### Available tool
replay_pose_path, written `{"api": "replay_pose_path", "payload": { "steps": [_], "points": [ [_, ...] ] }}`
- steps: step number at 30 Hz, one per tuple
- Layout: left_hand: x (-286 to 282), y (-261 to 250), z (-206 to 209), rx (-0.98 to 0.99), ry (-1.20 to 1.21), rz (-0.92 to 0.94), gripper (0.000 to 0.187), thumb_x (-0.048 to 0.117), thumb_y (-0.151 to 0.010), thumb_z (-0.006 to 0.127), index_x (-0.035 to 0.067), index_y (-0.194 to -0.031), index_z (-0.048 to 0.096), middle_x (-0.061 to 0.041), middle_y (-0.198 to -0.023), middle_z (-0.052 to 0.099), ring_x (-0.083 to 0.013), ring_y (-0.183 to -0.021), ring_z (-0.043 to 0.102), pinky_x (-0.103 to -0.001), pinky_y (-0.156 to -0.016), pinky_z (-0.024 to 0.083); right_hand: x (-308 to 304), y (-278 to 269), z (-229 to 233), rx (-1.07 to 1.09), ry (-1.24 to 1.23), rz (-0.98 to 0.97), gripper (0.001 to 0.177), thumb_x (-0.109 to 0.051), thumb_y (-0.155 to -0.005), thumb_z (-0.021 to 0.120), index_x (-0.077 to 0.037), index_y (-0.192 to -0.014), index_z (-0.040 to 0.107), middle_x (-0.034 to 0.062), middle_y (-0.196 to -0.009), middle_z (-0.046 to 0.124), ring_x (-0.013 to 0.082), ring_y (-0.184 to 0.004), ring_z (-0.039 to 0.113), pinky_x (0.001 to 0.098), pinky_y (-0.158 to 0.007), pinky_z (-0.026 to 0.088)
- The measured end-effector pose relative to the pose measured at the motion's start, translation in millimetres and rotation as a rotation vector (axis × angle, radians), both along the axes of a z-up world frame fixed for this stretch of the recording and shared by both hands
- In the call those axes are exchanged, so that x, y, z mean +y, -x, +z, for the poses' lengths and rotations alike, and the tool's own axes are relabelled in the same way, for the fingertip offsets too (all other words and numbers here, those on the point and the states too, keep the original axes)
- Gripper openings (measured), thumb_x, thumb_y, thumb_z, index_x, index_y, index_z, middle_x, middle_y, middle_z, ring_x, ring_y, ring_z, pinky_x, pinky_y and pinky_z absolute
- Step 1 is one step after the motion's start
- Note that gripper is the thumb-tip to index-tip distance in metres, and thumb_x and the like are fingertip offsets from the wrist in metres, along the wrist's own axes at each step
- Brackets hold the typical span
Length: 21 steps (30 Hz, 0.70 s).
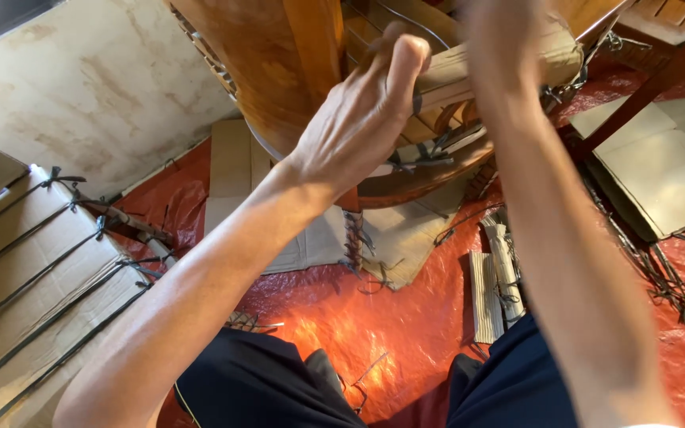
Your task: The recorder is wrapping the legs and frame of a wooden chair with cardboard and wire ties.
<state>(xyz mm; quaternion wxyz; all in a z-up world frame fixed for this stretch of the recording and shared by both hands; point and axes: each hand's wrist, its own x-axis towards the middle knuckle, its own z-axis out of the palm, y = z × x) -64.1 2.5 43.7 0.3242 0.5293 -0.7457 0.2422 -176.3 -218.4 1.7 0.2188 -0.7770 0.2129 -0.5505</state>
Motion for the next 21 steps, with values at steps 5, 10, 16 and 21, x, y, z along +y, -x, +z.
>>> {"api": "replay_pose_path", "payload": {
  "steps": [5, 10, 16, 21],
  "points": [
    [2, 7, 7, 0.111, 0.002, 0.026, 0.042, -0.025, -0.088, 0.048, 0.003, -0.116, 0.032, -0.016, -0.109, 0.051, -0.0323, -0.102, 0.063, -0.042, -0.097, 0.064, 133, 37, -32, -0.55, -0.66, 0.499, 0.033, -0.023, -0.115, 0.043, -0.001, -0.104, 0.064, 0.0168, -0.102, 0.07, 0.0235, -0.085, 0.07, 0.0351, -0.073, 0.06],
    [0, 5, 6, 0.166, -0.04, 0.011, 0.035, -0.021, -0.095, 0.045, 0.004, -0.117, 0.031, -0.016, -0.109, 0.051, -0.0322, -0.098, 0.063, -0.044, -0.091, 0.061, 120, -21, -71, -0.282, -0.977, 0.476, 0.043, -0.01, -0.091, 0.06, -0.001, -0.132, 0.05, 0.0188, -0.133, 0.063, 0.0239, -0.118, 0.066, 0.0362, -0.105, 0.058],
    [2, 9, 15, 0.304, -0.065, 0.007, 0.035, -0.014, -0.101, 0.045, 0.003, -0.127, 0.029, -0.018, -0.112, 0.052, -0.0322, -0.092, 0.062, -0.045, -0.083, 0.057, 119, -39, -78, -0.262, -0.854, 0.633, 0.031, -0.008, -0.1, 0.063, 0.004, -0.127, 0.055, 0.0121, -0.124, 0.062, 0.0188, -0.115, 0.06, 0.0349, -0.098, 0.052],
    [-9, 17, 10, 0.587, -0.088, -0.109, 0.042, -0.012, -0.098, 0.043, -0.002, -0.134, 0.024, -0.018, -0.108, 0.049, -0.0302, -0.084, 0.059, -0.041, -0.079, 0.06, 130, -13, -89, -0.233, -0.842, 0.597, 0.028, -0.016, -0.112, 0.053, 0.009, -0.105, 0.064, 0.0097, -0.082, 0.064, 0.0156, -0.068, 0.055, 0.0324, -0.065, 0.051]
  ]
}}
